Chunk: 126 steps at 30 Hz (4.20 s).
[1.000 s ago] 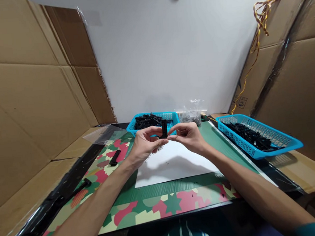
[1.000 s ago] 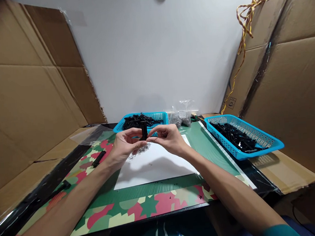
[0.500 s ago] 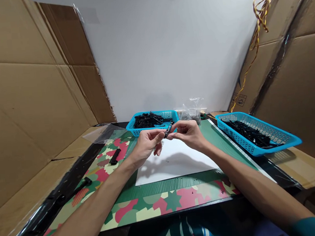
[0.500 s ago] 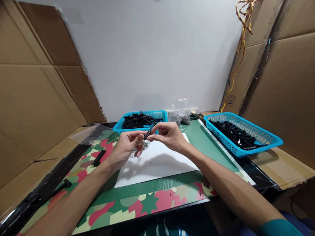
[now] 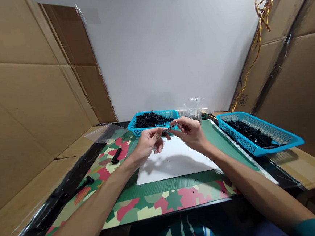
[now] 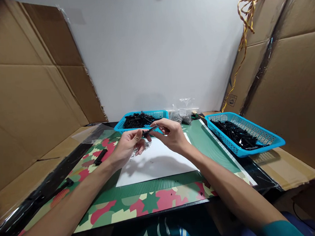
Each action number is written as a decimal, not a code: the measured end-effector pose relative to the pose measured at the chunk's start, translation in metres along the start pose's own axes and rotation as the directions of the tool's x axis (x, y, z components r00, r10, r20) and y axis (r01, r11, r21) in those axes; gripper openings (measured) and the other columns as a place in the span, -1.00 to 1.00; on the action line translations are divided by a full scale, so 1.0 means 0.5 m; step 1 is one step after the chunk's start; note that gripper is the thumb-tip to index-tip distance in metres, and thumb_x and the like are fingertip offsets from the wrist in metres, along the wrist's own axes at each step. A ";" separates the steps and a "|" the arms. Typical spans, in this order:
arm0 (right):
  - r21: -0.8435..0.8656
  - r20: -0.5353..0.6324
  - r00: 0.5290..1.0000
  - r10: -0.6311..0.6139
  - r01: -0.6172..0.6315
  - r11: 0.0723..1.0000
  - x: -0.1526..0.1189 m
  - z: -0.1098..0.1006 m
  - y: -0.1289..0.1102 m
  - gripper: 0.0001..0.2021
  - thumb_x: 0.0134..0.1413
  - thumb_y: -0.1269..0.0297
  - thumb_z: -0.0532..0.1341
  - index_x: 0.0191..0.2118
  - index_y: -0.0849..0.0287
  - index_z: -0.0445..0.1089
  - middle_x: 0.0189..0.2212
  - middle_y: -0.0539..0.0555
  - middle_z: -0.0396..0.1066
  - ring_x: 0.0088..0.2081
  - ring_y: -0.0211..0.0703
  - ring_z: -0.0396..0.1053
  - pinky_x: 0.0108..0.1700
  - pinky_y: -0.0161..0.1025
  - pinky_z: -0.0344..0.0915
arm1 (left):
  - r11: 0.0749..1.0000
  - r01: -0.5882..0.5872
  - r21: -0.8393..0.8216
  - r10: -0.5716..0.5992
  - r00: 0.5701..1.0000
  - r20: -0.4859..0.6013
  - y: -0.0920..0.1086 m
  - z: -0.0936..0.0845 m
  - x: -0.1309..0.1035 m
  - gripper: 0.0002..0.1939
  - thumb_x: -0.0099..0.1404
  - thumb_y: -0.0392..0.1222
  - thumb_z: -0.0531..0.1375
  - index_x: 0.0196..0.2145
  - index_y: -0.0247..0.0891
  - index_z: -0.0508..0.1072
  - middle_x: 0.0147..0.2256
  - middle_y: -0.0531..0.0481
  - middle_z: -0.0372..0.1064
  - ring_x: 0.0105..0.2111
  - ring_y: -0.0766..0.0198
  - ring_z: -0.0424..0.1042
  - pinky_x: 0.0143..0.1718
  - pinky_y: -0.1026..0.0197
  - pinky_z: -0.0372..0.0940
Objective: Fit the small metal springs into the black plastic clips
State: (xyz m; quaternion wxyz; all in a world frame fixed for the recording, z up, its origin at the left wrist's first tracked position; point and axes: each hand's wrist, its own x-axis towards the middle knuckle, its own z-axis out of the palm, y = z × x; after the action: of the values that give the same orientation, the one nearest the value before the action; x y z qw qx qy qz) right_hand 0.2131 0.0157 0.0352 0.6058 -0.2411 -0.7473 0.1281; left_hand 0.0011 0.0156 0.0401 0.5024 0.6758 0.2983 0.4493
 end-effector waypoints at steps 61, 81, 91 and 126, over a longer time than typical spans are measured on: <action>-0.070 0.301 0.864 0.405 -0.403 0.912 -0.030 0.029 0.050 -0.82 0.21 0.22 0.33 -0.38 0.18 0.50 -0.49 0.07 0.56 -0.44 -0.15 0.50 -0.36 -0.29 0.33 | 0.508 -0.060 0.859 0.094 0.995 0.013 -0.045 0.027 -0.028 -0.89 0.25 -0.16 0.33 -0.28 -0.09 0.69 -0.30 0.04 0.67 -0.31 0.10 0.58 -0.36 0.18 0.24; -0.316 0.319 0.865 0.387 -0.288 0.904 -0.026 0.033 0.042 -0.87 0.12 0.46 0.27 -0.40 0.19 0.57 -0.56 0.00 0.47 -0.50 -0.25 0.27 -0.40 -0.30 0.06 | 0.565 -0.006 0.825 0.052 0.998 -0.028 -0.040 0.035 -0.025 -0.87 0.22 -0.14 0.33 -0.38 -0.17 0.71 -0.32 -0.06 0.67 -0.39 0.14 0.53 -0.38 0.17 0.24; -0.430 0.312 0.886 0.344 -0.192 0.882 -0.040 0.043 0.043 -0.85 0.17 0.45 0.26 -0.37 0.17 0.58 -0.55 0.01 0.46 -0.50 -0.22 0.23 -0.37 -0.28 0.03 | 0.634 -0.039 0.772 0.051 0.999 0.009 -0.044 0.035 -0.025 -0.84 0.22 -0.18 0.31 -0.39 -0.22 0.71 -0.42 -0.02 0.61 -0.47 0.25 0.39 -0.42 0.20 0.17; -0.114 0.120 0.939 0.322 -0.310 0.944 -0.058 0.050 0.062 -0.91 0.27 0.41 0.31 -0.28 0.23 0.57 -0.40 0.04 0.57 -0.38 -0.24 0.41 -0.29 -0.33 0.19 | 0.556 -0.036 0.830 0.065 0.998 -0.001 -0.048 0.003 -0.008 -0.85 0.23 -0.17 0.34 -0.33 -0.25 0.71 -0.46 0.03 0.59 -0.51 0.30 0.42 -0.46 0.28 0.18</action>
State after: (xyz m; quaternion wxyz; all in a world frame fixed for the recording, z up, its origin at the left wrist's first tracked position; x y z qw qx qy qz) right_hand 0.1998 0.0295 -0.0099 0.5126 -0.3765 -0.7439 0.2052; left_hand 0.0020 0.0191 0.0158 0.1080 0.8337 0.4630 0.2809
